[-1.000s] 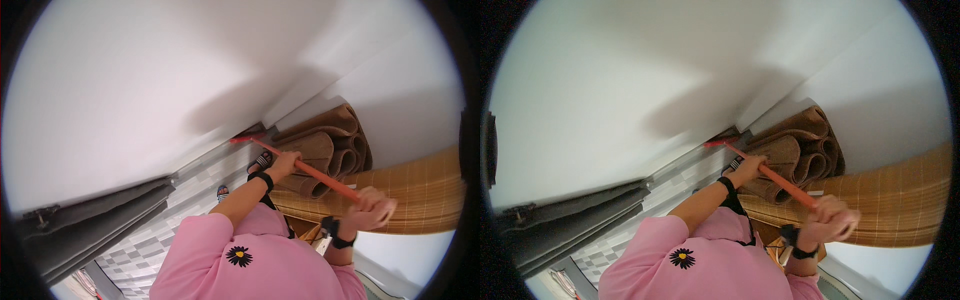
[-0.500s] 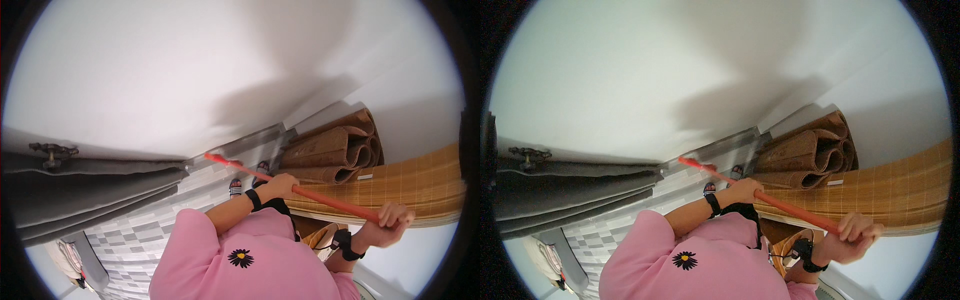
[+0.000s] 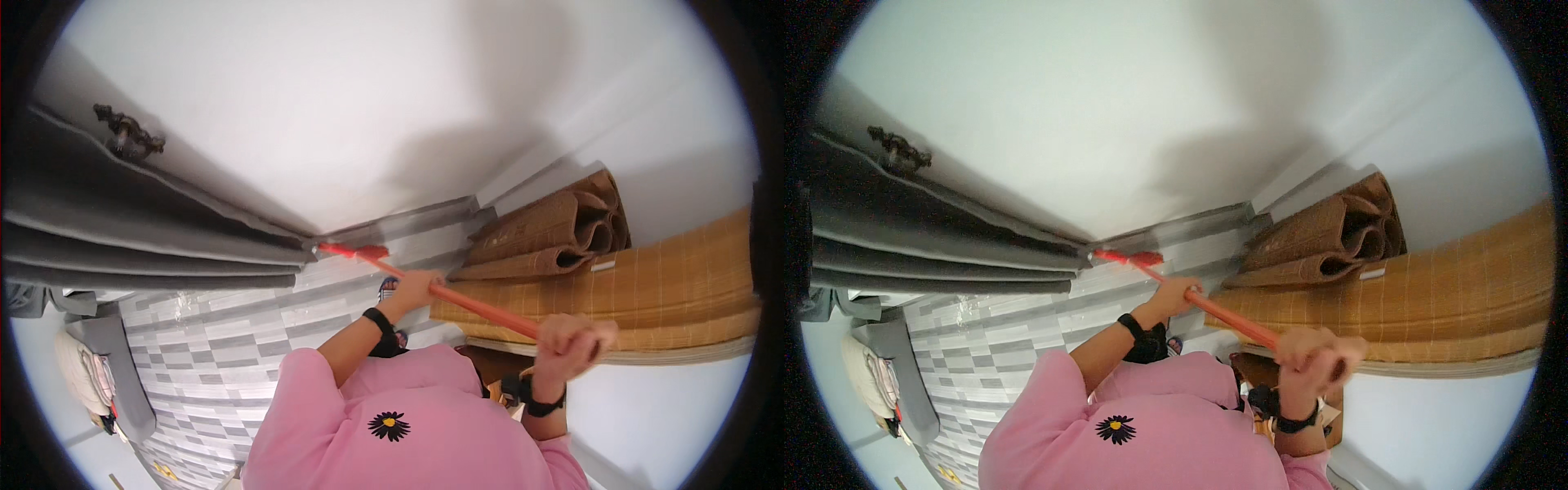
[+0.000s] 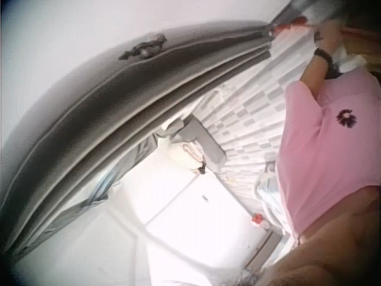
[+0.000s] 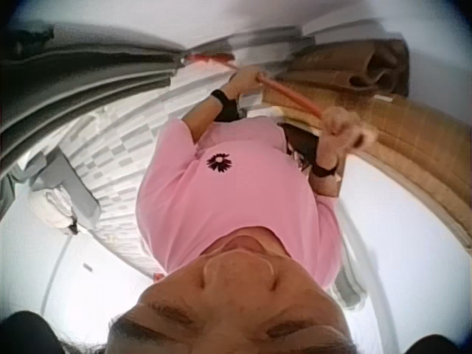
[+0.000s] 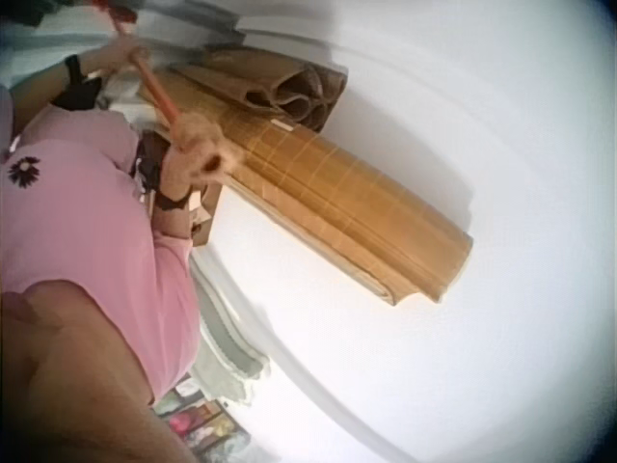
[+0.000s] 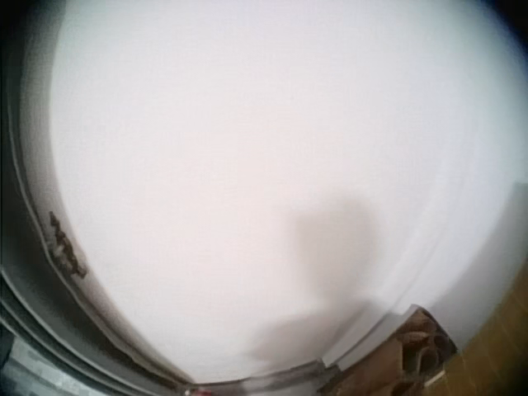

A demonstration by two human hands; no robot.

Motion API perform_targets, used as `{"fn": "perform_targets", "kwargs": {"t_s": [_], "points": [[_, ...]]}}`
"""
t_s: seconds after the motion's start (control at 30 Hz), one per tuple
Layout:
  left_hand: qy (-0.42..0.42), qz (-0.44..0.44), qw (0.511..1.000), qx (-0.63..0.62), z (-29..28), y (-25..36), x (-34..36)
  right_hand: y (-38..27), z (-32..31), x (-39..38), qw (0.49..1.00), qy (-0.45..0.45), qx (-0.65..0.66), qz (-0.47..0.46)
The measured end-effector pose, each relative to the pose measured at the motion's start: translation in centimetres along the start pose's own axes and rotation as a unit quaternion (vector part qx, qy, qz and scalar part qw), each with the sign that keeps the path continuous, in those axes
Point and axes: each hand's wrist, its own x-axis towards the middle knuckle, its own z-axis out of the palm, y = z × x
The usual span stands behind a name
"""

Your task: The recorder uses a broom to sweep the floor in a bedroom, focusing on areas behind curtains and under furniture.

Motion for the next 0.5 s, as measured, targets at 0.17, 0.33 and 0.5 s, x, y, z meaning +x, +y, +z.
{"fn": "perform_targets", "kwargs": {"t_s": [0.17,0.33,0.5], "points": [[0.023,0.105,0.992,-0.060,3.5,8.3,-1.4,-10.1,-1.8,-2.6,0.973,-0.217,0.049,-0.055],[-0.024,0.137,0.984,-0.115,8.4,6.8,-1.8,-9.0,-2.2,-7.4,0.943,-0.206,-0.262,-0.005],[0.024,0.070,0.982,-0.173,12.1,1.4,-6.9,-5.0,-0.5,-12.2,0.973,-0.147,-0.177,0.029]]}}
